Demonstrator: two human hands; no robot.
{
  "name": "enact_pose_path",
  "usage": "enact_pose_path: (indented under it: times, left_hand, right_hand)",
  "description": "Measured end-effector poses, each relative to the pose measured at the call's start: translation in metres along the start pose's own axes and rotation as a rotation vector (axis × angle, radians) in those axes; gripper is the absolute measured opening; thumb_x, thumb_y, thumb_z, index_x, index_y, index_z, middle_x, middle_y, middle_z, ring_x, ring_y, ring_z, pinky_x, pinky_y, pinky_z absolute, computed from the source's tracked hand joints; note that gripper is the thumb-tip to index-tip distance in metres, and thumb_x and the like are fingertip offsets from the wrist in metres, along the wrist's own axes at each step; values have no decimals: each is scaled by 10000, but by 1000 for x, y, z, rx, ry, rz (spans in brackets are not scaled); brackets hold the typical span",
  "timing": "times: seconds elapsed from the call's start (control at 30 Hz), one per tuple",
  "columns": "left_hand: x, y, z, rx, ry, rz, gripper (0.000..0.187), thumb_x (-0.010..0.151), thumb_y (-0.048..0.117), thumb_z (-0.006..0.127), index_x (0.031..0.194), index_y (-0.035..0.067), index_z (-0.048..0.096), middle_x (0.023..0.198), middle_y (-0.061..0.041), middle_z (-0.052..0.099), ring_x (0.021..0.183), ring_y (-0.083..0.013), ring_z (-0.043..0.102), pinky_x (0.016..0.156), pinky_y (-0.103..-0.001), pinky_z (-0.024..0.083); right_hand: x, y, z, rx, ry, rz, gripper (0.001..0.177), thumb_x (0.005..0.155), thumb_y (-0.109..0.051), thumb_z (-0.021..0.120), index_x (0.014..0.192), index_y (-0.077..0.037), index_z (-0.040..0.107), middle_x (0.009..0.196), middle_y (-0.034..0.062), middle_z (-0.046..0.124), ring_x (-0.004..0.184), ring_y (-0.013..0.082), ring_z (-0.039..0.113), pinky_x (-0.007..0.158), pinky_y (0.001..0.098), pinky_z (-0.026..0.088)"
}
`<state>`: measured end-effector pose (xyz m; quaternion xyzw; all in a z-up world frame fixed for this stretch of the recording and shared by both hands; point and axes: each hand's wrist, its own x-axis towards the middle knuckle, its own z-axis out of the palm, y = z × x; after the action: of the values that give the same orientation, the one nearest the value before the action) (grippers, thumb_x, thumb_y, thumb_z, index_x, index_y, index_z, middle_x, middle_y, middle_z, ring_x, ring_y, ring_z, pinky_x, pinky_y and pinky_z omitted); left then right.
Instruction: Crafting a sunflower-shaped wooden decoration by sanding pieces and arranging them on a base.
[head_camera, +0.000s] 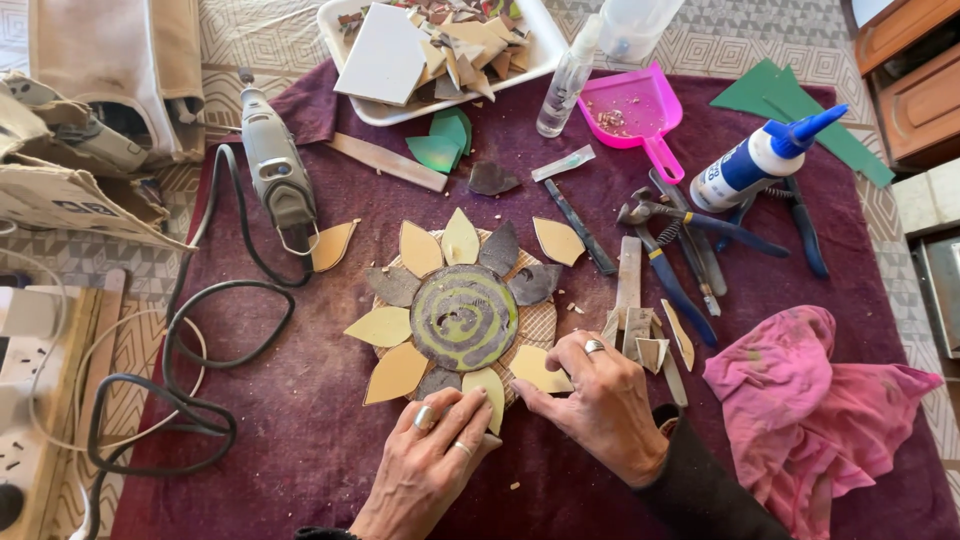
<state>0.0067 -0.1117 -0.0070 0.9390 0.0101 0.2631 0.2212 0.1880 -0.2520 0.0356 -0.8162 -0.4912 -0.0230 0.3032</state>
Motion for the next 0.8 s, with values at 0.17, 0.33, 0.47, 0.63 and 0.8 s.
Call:
enact_pose_path:
  times: [0.17,0.33,0.47,0.63,0.8]
  left_hand:
    - [1,1,0,-7,-16,15,455,815,218,839,1182,3,677,1248,-121,682,1131,-299,638,912,-420,526]
    - [-2,0,3,11,-4,7,470,805,242,849,1167,-1,676,1261,-135,680,1129,-308,632,898,-425,518]
    - [-5,-1,6,34,19,-8,500,788,258,862,1178,0,684,1258,-126,681,1127,-299,634,884,-426,513]
    - [-7,-4,11,28,34,9,540,769,262,862,1201,-6,681,1273,-128,677,1141,-295,633,914,-424,515]
    - [-10,-6,15,58,35,16,547,783,252,860,1219,-23,678,1293,-142,665,1152,-291,633,898,-408,499]
  right_hand:
    - [-4,-1,5,-47,7,-26,398,714,-310,916,819,-65,620,781,39,652,757,230,657,644,375,544]
    - [-3,-1,8,-100,18,-51,395,699,-328,918,819,-68,646,812,37,660,816,246,610,725,410,498]
    - [-3,1,9,-105,33,-96,401,703,-340,907,866,-64,666,879,57,675,886,257,601,803,422,465]
    - [-1,2,3,-110,9,-124,416,702,-350,901,931,-65,701,908,80,677,909,262,597,836,424,448]
    - [7,0,-11,-2,-139,-92,462,677,-329,898,1030,-74,743,938,52,680,954,256,592,856,413,433]
